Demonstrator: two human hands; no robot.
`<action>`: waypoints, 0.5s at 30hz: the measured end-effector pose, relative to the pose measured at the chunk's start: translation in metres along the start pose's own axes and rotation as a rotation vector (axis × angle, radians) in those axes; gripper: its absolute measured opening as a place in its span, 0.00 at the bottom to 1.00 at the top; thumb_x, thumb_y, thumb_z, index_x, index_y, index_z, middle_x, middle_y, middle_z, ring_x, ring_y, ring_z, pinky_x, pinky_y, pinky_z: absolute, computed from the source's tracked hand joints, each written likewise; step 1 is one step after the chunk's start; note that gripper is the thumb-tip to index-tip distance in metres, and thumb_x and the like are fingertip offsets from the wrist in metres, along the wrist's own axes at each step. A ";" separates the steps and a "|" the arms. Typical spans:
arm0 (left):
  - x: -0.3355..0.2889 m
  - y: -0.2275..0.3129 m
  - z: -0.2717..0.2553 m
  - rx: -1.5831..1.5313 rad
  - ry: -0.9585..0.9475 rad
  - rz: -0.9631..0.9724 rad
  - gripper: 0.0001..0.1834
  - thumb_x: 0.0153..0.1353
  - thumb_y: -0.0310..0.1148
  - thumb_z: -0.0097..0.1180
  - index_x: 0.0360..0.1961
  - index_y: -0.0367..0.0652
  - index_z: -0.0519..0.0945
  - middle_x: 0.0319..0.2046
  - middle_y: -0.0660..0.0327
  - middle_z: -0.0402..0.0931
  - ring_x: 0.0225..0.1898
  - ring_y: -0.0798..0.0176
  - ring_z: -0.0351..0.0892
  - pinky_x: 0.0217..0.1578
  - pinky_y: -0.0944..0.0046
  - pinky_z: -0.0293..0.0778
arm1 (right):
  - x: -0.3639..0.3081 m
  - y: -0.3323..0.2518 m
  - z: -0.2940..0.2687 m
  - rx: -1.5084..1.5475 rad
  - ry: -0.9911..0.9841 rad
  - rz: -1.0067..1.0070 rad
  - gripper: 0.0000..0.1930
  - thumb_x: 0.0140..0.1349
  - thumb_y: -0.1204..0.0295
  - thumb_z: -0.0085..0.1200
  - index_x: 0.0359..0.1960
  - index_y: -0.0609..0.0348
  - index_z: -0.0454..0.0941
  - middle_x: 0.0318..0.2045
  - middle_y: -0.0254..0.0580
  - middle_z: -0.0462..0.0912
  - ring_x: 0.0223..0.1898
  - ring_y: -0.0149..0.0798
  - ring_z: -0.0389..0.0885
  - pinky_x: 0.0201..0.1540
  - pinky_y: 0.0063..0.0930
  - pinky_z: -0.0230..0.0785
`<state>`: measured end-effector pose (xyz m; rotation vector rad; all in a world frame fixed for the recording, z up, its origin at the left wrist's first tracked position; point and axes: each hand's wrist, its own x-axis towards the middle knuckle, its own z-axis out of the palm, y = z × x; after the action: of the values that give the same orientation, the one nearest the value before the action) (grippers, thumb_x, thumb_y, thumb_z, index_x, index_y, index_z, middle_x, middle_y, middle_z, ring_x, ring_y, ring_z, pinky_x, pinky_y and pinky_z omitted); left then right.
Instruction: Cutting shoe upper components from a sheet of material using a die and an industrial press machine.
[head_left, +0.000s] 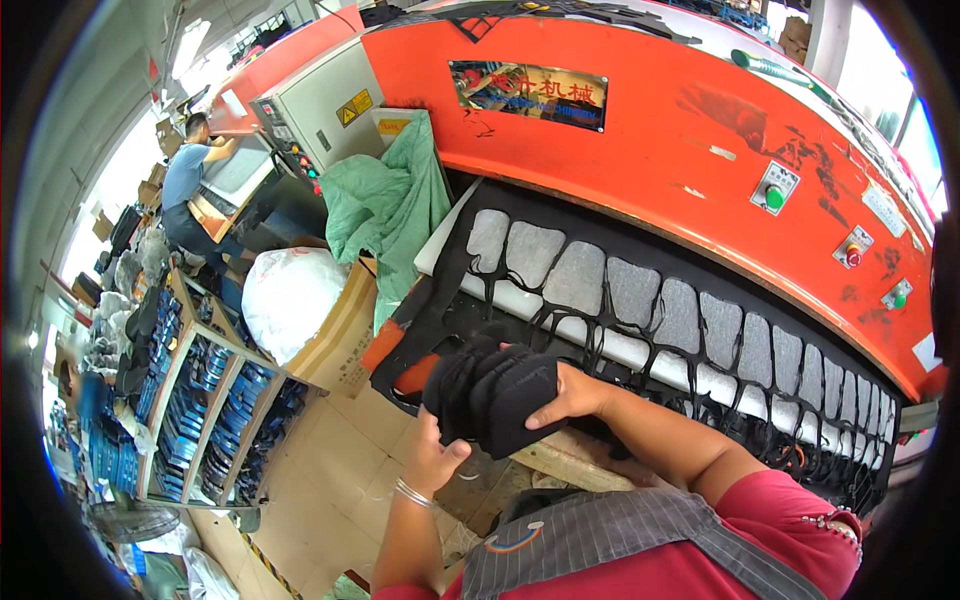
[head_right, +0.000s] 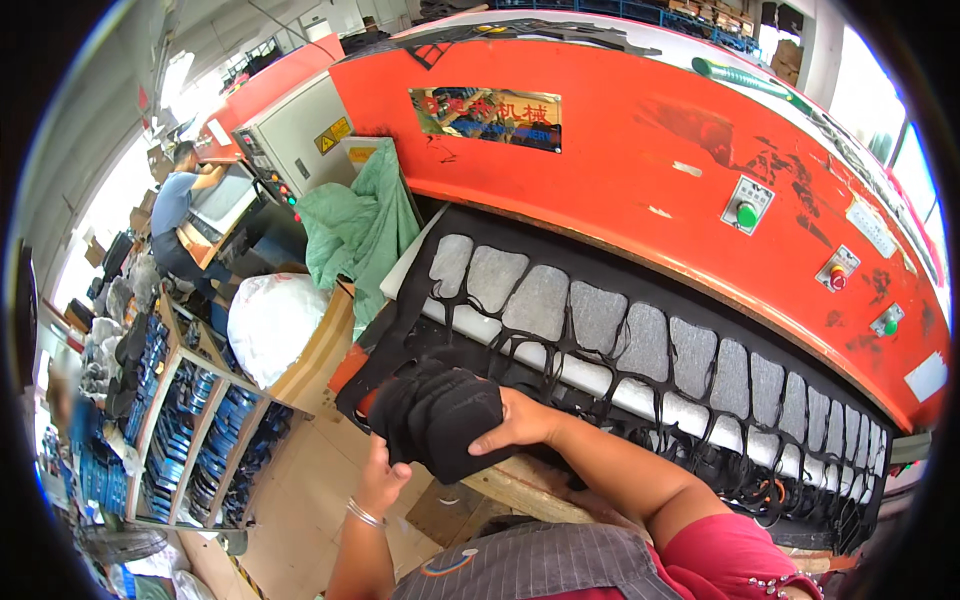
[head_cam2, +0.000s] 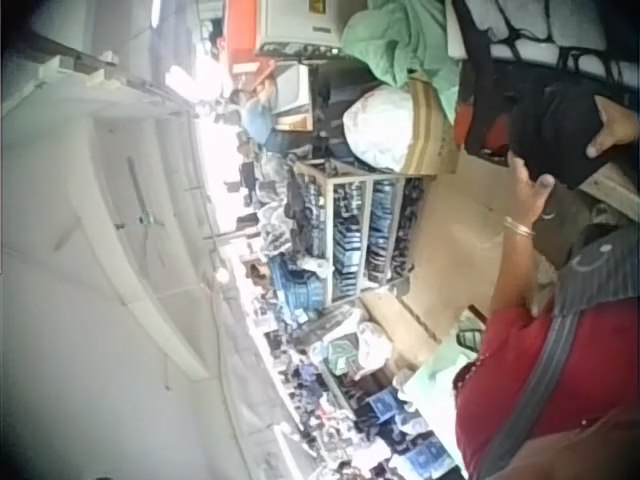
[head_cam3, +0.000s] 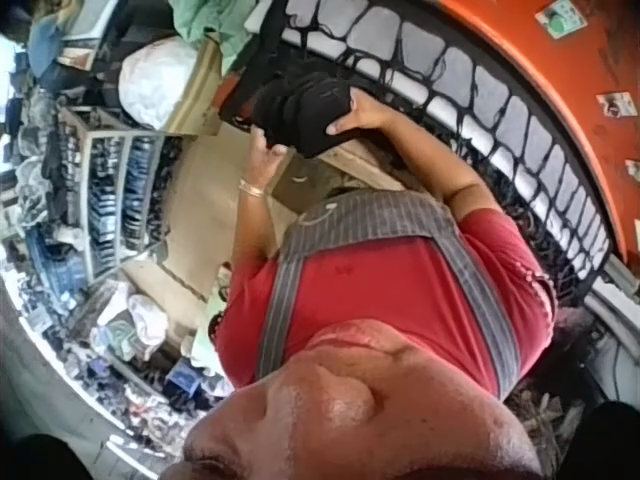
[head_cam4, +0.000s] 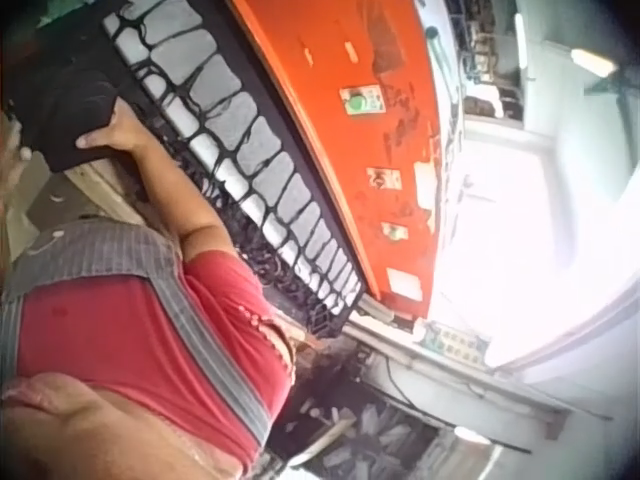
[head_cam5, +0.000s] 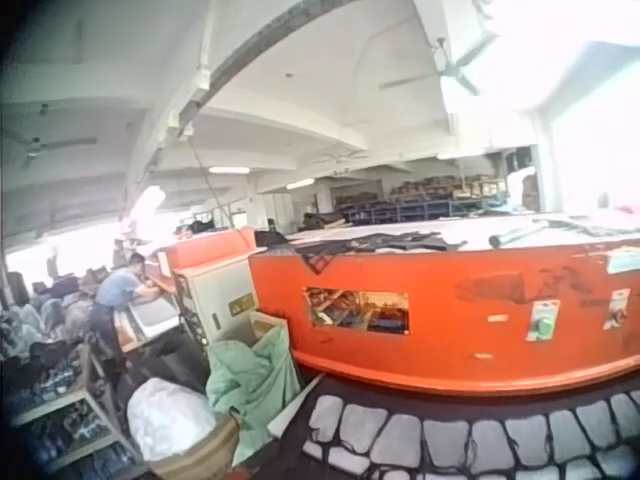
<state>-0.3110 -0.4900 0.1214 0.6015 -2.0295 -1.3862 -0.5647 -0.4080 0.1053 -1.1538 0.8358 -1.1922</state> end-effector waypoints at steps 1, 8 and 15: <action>-0.001 -0.005 0.004 0.003 -0.006 -0.003 0.51 0.52 0.59 0.62 0.64 0.31 0.58 0.62 0.46 0.60 0.64 0.52 0.61 0.62 0.56 0.58 | 0.005 0.000 0.000 0.006 0.004 -0.003 0.45 0.40 0.70 0.74 0.63 0.61 0.64 0.65 0.41 0.60 0.66 0.39 0.58 0.68 0.34 0.46; 0.013 -0.010 0.029 -0.179 0.103 -0.108 0.66 0.35 0.56 0.75 0.66 0.32 0.49 0.64 0.50 0.55 0.65 0.54 0.57 0.64 0.56 0.56 | 0.012 -0.002 -0.011 -0.021 0.037 0.073 0.46 0.39 0.65 0.74 0.63 0.61 0.63 0.62 0.45 0.66 0.66 0.40 0.59 0.68 0.38 0.49; 0.021 0.009 0.043 -0.091 0.060 0.125 0.54 0.40 0.41 0.76 0.63 0.30 0.57 0.57 0.50 0.67 0.62 0.55 0.63 0.63 0.56 0.58 | -0.018 -0.037 -0.006 -0.578 0.092 -0.387 0.42 0.37 0.62 0.76 0.57 0.60 0.69 0.66 0.56 0.49 0.64 0.52 0.57 0.64 0.43 0.54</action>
<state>-0.3561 -0.4720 0.1227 0.4637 -1.9119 -1.3619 -0.5842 -0.3911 0.1385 -1.8023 1.1018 -1.3660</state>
